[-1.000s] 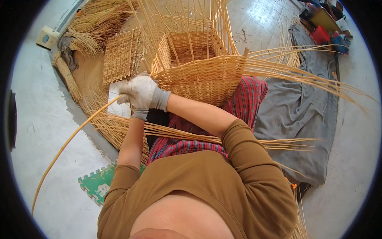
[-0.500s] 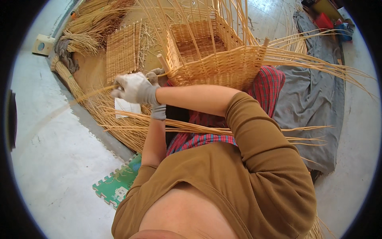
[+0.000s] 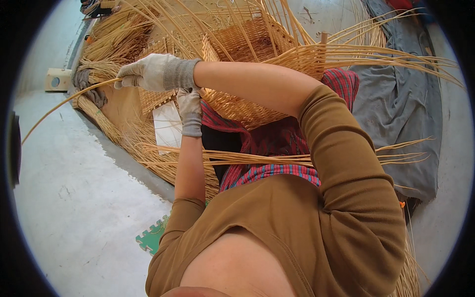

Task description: Weaving a large wicker or willow basket while sitting on the floor.

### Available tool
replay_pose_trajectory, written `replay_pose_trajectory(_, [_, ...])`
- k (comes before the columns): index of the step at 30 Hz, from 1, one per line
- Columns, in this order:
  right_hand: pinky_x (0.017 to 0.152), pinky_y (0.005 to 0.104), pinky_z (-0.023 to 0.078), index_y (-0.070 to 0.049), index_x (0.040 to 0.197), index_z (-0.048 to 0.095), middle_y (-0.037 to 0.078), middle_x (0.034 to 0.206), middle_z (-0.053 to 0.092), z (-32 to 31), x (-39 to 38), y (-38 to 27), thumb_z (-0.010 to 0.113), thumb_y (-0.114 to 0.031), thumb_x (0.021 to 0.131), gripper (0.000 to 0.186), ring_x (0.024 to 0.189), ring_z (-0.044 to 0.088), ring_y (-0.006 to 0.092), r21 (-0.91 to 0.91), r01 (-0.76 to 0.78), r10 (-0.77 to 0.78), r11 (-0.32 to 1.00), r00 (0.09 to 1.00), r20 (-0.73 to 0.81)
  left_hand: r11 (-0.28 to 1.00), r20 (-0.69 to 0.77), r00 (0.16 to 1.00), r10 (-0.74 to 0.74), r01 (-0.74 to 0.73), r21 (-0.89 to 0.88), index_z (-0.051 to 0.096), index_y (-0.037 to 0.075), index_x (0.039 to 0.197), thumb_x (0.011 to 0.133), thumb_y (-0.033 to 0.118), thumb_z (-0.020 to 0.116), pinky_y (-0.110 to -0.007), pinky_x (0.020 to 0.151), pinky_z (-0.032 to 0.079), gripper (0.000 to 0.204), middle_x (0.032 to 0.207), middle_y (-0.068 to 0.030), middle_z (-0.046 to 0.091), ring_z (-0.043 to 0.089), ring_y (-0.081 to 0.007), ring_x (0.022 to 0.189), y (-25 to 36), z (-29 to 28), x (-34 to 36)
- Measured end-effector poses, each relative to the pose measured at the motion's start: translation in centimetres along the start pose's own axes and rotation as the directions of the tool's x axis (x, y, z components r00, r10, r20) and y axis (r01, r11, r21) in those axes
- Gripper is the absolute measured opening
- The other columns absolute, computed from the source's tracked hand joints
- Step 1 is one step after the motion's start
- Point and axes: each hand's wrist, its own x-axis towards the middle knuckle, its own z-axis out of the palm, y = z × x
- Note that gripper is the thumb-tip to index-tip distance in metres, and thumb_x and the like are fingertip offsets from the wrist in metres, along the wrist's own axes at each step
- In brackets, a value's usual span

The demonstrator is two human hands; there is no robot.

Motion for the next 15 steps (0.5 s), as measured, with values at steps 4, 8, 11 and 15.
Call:
replay_pose_trajectory(4, [0.092,0.0410,0.057,-0.027,0.128,0.067,0.003,0.114,0.075,-0.4,0.2,-1.2,0.054,-0.044,0.105,0.031,0.105,0.071,0.0299,-0.144,-0.115,0.132,0.983,0.985,0.111,0.976,-0.045,0.992,-0.115,0.121,0.180,0.072,-0.002,0.108,0.100,0.024,0.071,-0.025,0.082,0.052,0.028,0.101,-0.0070,0.077,0.067,-0.0102,0.089,1.9,-0.2,-1.6])
replay_pose_trajectory(8, [0.073,0.0353,0.061,-0.028,0.129,0.063,0.002,0.116,0.075,-2.9,-2.1,-0.8,0.056,-0.018,0.104,0.029,0.091,0.075,0.0224,-0.190,-0.088,0.069,0.978,0.992,-0.105,0.954,0.024,0.992,-0.127,0.115,0.277,0.068,-0.004,0.122,0.104,0.030,0.065,-0.025,0.087,0.052,0.038,0.101,-0.0084,0.075,0.067,-0.0112,0.094,4.6,0.2,-2.6])
replay_pose_trajectory(11, [0.059,0.0248,0.055,-0.016,0.134,0.061,0.000,0.104,0.073,-5.4,-7.4,0.3,0.054,-0.008,0.103,0.032,0.075,0.066,0.0087,0.122,-0.019,0.066,0.992,0.917,-0.393,0.910,0.142,0.987,0.069,-0.121,0.397,0.061,-0.006,0.134,0.106,0.031,0.062,-0.026,0.094,0.051,0.046,0.104,-0.0101,0.074,0.066,-0.0128,0.099,5.5,1.3,-2.9])
replay_pose_trajectory(15, [0.051,0.0206,0.044,-0.009,0.139,0.056,-0.002,0.076,0.055,-7.4,-17.0,2.1,0.048,-0.009,0.108,0.032,0.059,0.045,0.0036,0.356,0.195,0.092,0.914,0.754,-0.650,0.959,0.188,0.981,-0.051,-0.004,0.282,0.061,-0.007,0.134,0.107,0.035,0.059,-0.028,0.096,0.049,0.050,0.105,-0.0089,0.075,0.064,-0.0116,0.097,5.2,1.5,-2.7])
